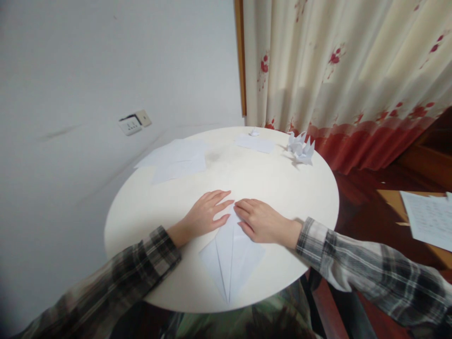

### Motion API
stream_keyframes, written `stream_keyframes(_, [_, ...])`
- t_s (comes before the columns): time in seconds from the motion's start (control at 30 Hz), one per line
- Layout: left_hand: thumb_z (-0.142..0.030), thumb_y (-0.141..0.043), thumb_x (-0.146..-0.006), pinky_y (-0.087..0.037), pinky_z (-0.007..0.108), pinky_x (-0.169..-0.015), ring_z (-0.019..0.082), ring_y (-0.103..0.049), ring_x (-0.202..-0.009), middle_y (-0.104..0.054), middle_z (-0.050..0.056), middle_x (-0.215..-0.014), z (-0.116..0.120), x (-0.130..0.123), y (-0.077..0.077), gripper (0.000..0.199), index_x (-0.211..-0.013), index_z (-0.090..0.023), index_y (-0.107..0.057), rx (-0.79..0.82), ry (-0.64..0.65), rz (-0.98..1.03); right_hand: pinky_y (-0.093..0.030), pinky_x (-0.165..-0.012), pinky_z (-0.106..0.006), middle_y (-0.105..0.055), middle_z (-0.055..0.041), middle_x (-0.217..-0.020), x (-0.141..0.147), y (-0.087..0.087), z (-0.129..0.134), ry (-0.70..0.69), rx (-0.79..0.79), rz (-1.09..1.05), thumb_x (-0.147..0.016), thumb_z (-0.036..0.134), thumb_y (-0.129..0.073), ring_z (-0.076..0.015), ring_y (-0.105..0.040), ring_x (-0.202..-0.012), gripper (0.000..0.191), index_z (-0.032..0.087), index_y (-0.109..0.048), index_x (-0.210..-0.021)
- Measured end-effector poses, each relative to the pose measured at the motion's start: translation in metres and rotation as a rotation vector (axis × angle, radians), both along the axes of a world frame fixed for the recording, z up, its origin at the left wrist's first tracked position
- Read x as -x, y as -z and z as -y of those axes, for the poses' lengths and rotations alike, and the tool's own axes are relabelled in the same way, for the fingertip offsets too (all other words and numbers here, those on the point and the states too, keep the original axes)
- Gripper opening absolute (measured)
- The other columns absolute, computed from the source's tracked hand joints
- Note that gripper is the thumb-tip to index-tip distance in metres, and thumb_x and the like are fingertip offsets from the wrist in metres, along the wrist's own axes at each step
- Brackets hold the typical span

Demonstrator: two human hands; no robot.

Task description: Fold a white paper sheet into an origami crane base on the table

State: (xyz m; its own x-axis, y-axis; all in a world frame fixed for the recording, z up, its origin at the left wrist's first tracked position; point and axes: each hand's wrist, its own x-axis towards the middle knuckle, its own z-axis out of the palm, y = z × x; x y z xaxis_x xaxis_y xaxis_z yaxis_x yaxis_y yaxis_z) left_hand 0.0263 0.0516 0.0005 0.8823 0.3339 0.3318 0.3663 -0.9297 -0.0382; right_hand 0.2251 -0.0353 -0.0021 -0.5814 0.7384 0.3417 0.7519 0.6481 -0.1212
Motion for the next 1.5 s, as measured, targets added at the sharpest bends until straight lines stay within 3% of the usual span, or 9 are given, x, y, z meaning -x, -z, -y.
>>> stream_keyframes(1.03, [-0.031, -0.052, -0.082, -0.035, 0.040, -0.099, 0.025, -0.042, -0.119, -0.048, 0.011, -0.130, -0.003, 0.000, 0.005, 0.047, -0.126, -0.016, -0.045, 0.047, -0.028, 0.019, -0.043, -0.092, -0.044, -0.057, -0.0173, -0.114, 0.000, 0.001, -0.001, -0.007, 0.006, -0.017, -0.084, 0.023, -0.046, -0.0253, -0.049, -0.111, 0.038, 0.008, -0.051, -0.118])
stream_keyframes(1.23, [-0.030, -0.046, -0.087, -0.036, 0.038, -0.099, 0.022, -0.043, -0.119, -0.049, 0.007, -0.131, -0.003, 0.001, 0.003, 0.038, -0.123, -0.018, -0.049, 0.071, 0.039, -0.042, -0.042, -0.095, -0.044, -0.056, -0.0165, -0.118, -0.006, 0.002, -0.003, -0.017, 0.033, -0.043, -0.085, 0.025, -0.047, -0.0249, -0.049, -0.113, 0.040, 0.009, -0.051, -0.121])
stream_keyframes(1.37, [-0.031, -0.047, -0.087, -0.038, 0.040, -0.098, 0.023, -0.043, -0.120, -0.047, 0.010, -0.132, -0.003, 0.001, 0.005, 0.041, -0.125, -0.017, -0.047, 0.046, 0.045, -0.054, -0.042, -0.095, -0.042, -0.056, -0.0133, -0.121, -0.015, 0.003, -0.008, -0.075, 0.068, -0.125, -0.086, 0.028, -0.048, -0.0215, -0.050, -0.113, 0.039, 0.015, -0.051, -0.123])
stream_keyframes(1.5, [-0.026, -0.044, -0.090, -0.042, 0.038, -0.095, 0.022, -0.049, -0.115, -0.058, 0.010, -0.120, 0.004, 0.003, 0.007, 0.030, -0.116, -0.015, -0.055, -0.014, 0.148, -0.012, -0.041, -0.097, -0.042, -0.056, -0.0115, -0.123, -0.020, 0.003, -0.010, -0.087, 0.097, -0.158, -0.086, 0.032, -0.050, -0.0207, -0.050, -0.115, 0.041, 0.017, -0.051, -0.124])
